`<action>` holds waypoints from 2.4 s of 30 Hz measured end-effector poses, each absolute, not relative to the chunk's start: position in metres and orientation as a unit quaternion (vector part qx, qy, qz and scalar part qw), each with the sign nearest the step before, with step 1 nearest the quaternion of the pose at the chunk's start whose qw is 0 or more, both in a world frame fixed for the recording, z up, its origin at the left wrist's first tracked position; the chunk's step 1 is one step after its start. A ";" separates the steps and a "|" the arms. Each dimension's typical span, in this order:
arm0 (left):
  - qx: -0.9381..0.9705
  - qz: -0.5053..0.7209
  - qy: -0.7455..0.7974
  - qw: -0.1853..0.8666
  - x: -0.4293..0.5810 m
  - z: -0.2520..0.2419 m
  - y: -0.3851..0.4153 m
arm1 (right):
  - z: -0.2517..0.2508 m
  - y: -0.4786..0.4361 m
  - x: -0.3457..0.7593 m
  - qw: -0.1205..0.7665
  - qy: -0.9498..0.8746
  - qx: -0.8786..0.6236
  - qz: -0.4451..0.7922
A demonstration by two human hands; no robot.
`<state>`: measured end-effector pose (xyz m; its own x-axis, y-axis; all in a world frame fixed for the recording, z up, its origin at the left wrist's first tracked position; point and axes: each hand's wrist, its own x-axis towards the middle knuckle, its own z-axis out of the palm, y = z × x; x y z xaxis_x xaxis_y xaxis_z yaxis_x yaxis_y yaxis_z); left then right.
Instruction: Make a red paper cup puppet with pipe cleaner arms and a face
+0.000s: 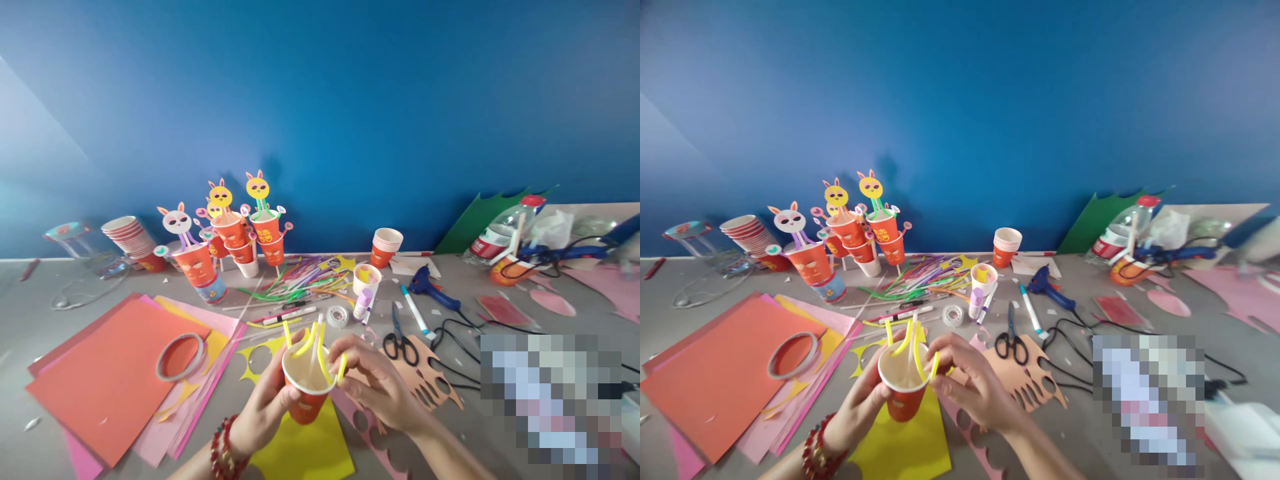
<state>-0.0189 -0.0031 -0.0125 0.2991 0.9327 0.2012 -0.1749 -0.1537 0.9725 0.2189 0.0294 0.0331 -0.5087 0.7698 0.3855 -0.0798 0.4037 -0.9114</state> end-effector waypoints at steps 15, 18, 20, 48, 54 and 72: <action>0.532 0.499 0.323 0.603 -0.009 -0.001 0.000 | 0.026 0.025 0.211 0.454 -0.717 -0.258 0.461; 0.537 0.506 0.331 0.589 -0.008 0.000 0.001 | 0.023 0.024 0.210 0.465 -0.717 -0.262 0.449; 0.552 0.507 0.321 0.580 -0.009 -0.001 0.002 | 0.021 0.024 0.209 0.476 -0.718 -0.266 0.434; 0.701 0.401 0.347 0.476 -0.025 0.026 0.008 | 0.006 0.029 0.220 0.491 -0.708 -0.235 0.449; 0.658 0.417 0.332 0.532 -0.020 0.021 0.008 | 0.010 0.030 0.225 0.497 -0.733 -0.237 0.399; 0.709 0.379 0.272 0.529 -0.008 0.019 0.007 | 0.034 0.033 0.221 0.514 -0.669 -0.309 0.438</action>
